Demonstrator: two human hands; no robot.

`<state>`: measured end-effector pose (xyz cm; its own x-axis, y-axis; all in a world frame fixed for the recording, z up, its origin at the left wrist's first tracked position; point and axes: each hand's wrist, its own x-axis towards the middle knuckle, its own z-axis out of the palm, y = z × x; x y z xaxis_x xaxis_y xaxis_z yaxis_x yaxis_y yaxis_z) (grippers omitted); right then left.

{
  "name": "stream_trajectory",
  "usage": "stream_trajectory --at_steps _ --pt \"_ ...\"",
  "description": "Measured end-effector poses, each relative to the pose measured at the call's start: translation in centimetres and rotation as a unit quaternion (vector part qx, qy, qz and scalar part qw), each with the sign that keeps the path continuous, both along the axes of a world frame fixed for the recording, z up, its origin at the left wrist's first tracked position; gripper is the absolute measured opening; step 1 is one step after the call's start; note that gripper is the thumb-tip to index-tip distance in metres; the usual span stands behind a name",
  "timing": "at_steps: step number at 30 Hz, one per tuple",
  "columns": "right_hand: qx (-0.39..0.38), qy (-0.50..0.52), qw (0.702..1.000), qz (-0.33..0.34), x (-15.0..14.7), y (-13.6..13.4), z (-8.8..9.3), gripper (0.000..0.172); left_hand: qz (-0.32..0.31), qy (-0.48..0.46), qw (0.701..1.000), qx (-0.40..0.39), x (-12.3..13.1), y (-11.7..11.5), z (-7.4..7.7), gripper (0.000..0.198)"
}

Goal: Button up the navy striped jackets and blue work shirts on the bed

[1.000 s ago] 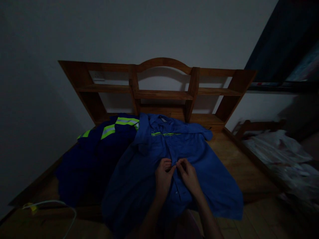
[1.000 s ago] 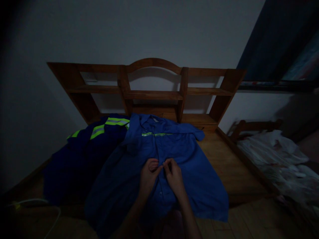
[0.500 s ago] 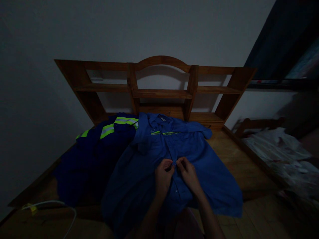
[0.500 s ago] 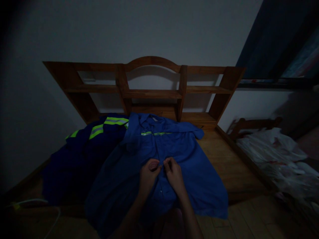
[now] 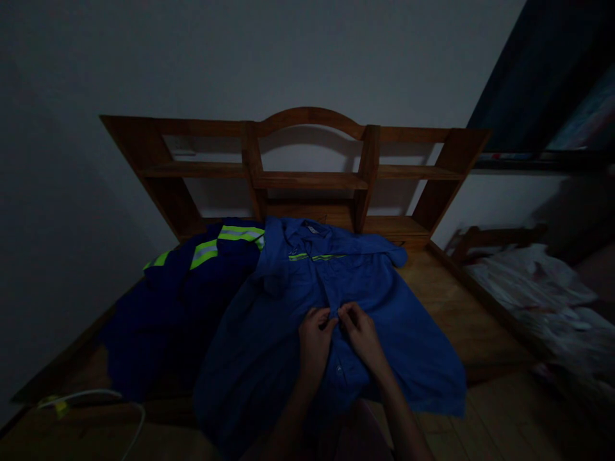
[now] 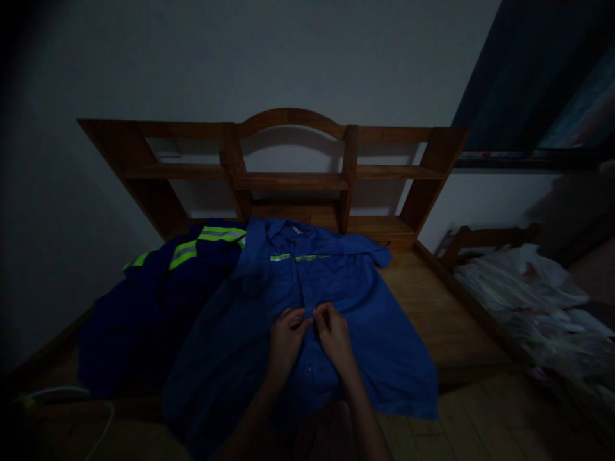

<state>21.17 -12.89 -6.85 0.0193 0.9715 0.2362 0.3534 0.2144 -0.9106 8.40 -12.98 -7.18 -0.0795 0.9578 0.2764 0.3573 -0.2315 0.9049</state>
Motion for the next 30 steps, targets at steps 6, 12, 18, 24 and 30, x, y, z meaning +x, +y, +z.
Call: stream_trajectory --at_steps 6,12,18,24,30 --pt "0.007 0.009 1.0 -0.003 0.0 -0.27 0.26 0.024 -0.003 0.016 1.0 0.014 0.0 -0.05 0.37 0.015" --pt "0.004 0.02 1.0 -0.005 0.01 -0.35 0.46 0.024 0.011 0.019 1.0 0.011 0.19 0.01 0.28 0.015" --pt "0.023 0.026 0.999 -0.006 -0.08 -0.33 0.63 0.021 0.022 0.038 0.999 0.008 0.35 0.01 0.35 0.015" --pt "0.032 0.016 0.999 -0.007 -0.05 -0.2 0.38 0.017 0.02 0.03 0.999 0.003 0.37 -0.16 0.62 0.017" --pt "0.029 0.019 0.999 -0.006 0.06 -0.24 0.36 0.015 0.013 0.013 1.0 -0.003 0.26 -0.2 0.61 0.021"
